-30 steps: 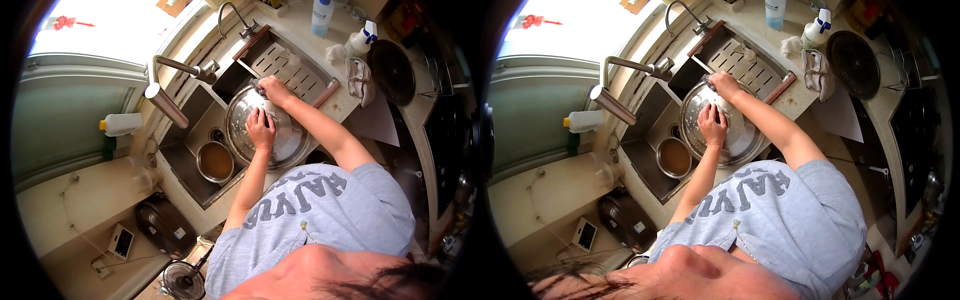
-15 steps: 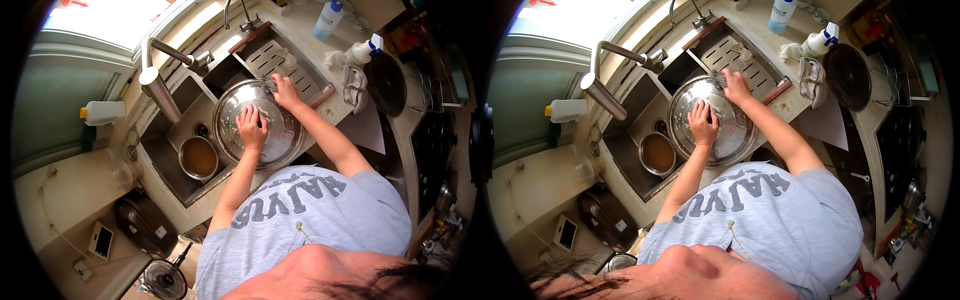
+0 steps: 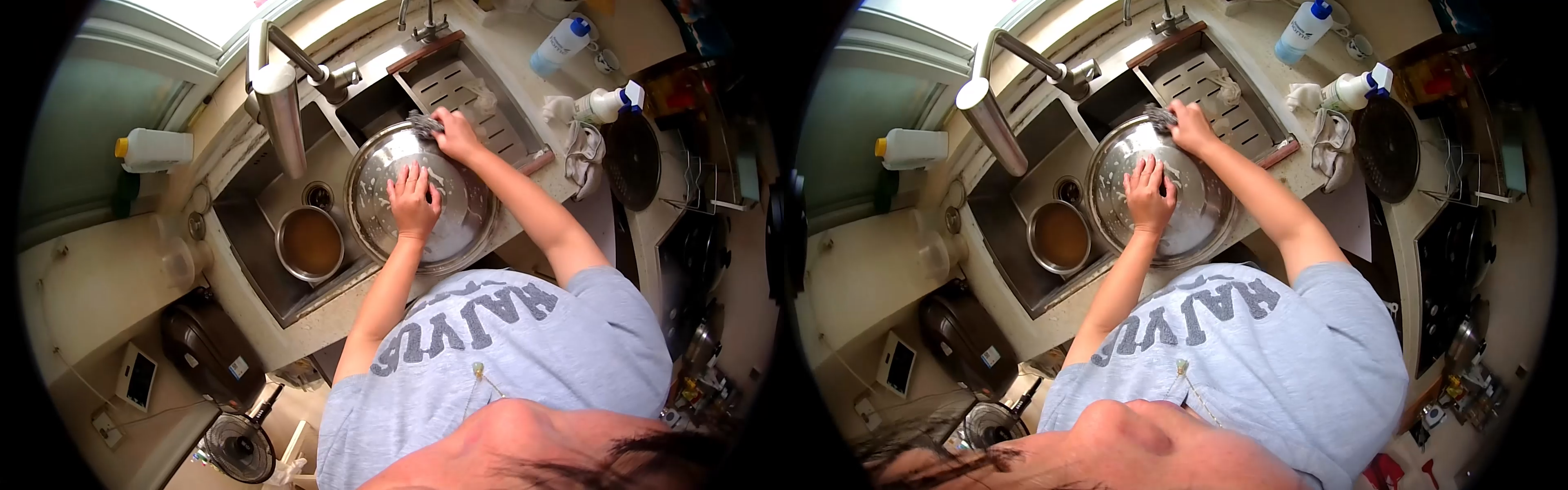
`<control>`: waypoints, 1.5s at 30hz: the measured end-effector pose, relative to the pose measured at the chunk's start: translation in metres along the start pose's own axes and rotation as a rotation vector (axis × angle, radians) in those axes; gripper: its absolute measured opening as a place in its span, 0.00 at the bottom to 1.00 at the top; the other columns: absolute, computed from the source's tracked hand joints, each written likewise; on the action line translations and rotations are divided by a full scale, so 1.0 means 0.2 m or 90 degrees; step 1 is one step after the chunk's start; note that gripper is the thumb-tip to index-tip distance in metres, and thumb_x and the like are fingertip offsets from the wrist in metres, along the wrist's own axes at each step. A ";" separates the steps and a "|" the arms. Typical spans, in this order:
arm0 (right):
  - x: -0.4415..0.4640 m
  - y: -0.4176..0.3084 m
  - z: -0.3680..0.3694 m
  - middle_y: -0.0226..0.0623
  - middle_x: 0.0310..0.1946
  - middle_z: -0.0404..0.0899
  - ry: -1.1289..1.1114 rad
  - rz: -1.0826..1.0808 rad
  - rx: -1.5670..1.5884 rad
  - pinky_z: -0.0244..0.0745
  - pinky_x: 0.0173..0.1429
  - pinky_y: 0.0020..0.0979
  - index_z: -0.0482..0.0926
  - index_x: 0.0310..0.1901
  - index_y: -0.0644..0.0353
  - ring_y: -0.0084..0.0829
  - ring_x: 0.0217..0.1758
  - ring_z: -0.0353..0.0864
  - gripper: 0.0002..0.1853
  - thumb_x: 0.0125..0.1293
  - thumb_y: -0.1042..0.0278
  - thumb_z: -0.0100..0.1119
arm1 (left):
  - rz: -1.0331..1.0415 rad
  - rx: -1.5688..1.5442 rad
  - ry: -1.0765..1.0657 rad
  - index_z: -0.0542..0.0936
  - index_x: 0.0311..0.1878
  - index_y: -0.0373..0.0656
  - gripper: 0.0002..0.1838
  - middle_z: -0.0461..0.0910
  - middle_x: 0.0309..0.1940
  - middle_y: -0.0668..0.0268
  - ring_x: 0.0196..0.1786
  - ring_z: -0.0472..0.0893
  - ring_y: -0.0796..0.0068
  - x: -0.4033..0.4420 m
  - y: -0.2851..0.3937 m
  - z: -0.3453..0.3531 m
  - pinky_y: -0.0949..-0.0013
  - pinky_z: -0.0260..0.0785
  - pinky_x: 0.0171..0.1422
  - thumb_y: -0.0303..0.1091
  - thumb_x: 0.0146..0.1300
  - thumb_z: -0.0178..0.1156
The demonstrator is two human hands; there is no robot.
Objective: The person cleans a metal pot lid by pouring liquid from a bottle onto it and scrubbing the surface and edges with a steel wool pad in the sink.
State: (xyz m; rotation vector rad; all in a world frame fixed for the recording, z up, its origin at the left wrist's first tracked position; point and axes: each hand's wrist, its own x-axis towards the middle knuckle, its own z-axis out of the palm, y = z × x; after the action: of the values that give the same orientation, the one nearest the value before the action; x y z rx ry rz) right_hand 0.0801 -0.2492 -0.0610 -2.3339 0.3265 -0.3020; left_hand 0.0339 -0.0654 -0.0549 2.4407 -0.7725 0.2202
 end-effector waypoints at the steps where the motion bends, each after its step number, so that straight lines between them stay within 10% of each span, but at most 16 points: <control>1: 0.08 0.01 0.01 0.54 0.38 0.79 -0.061 0.052 0.065 0.73 0.51 0.41 0.75 0.46 0.60 0.51 0.43 0.79 0.18 0.52 0.69 0.65 | -0.004 0.000 0.001 0.79 0.52 0.43 0.20 0.75 0.59 0.61 0.64 0.69 0.60 0.00 0.00 0.00 0.44 0.54 0.69 0.35 0.55 0.57; 6: 0.15 0.05 -0.30 0.44 0.38 0.82 0.024 0.152 0.272 0.75 0.47 0.31 0.76 0.47 0.62 0.34 0.41 0.82 0.18 0.55 0.66 0.62 | -0.012 -0.011 0.024 0.80 0.51 0.43 0.19 0.76 0.58 0.62 0.63 0.71 0.59 0.00 0.01 0.00 0.45 0.56 0.68 0.35 0.55 0.57; 10: -0.24 0.05 -0.39 0.39 0.44 0.81 -0.078 -0.026 -0.136 0.72 0.55 0.41 0.79 0.49 0.53 0.46 0.48 0.76 0.20 0.52 0.67 0.65 | -0.017 -0.005 0.023 0.80 0.51 0.43 0.19 0.76 0.57 0.61 0.63 0.71 0.59 0.02 0.01 -0.01 0.45 0.56 0.68 0.35 0.55 0.57; 38: -0.03 0.10 -0.23 0.38 0.46 0.70 -0.225 -0.033 -0.198 0.69 0.60 0.38 0.83 0.48 0.48 0.41 0.53 0.67 0.22 0.49 0.76 0.58 | -0.020 -0.016 0.025 0.80 0.51 0.43 0.20 0.75 0.58 0.61 0.63 0.71 0.61 0.04 0.01 -0.02 0.45 0.57 0.67 0.35 0.53 0.58; 45: 0.29 -0.26 0.16 0.38 0.48 0.73 -0.325 -0.211 -0.150 0.68 0.61 0.37 0.84 0.46 0.50 0.41 0.54 0.68 0.20 0.49 0.77 0.58 | -0.033 -0.018 0.003 0.79 0.51 0.43 0.20 0.75 0.58 0.61 0.62 0.71 0.61 0.02 0.02 -0.02 0.44 0.57 0.67 0.35 0.53 0.58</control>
State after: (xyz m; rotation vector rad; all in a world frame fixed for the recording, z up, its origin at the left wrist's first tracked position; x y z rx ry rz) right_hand 0.1515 -0.2101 -0.0396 -2.5894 -0.2912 0.1922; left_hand 0.0346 -0.0675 -0.0496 2.4293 -0.7052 0.1942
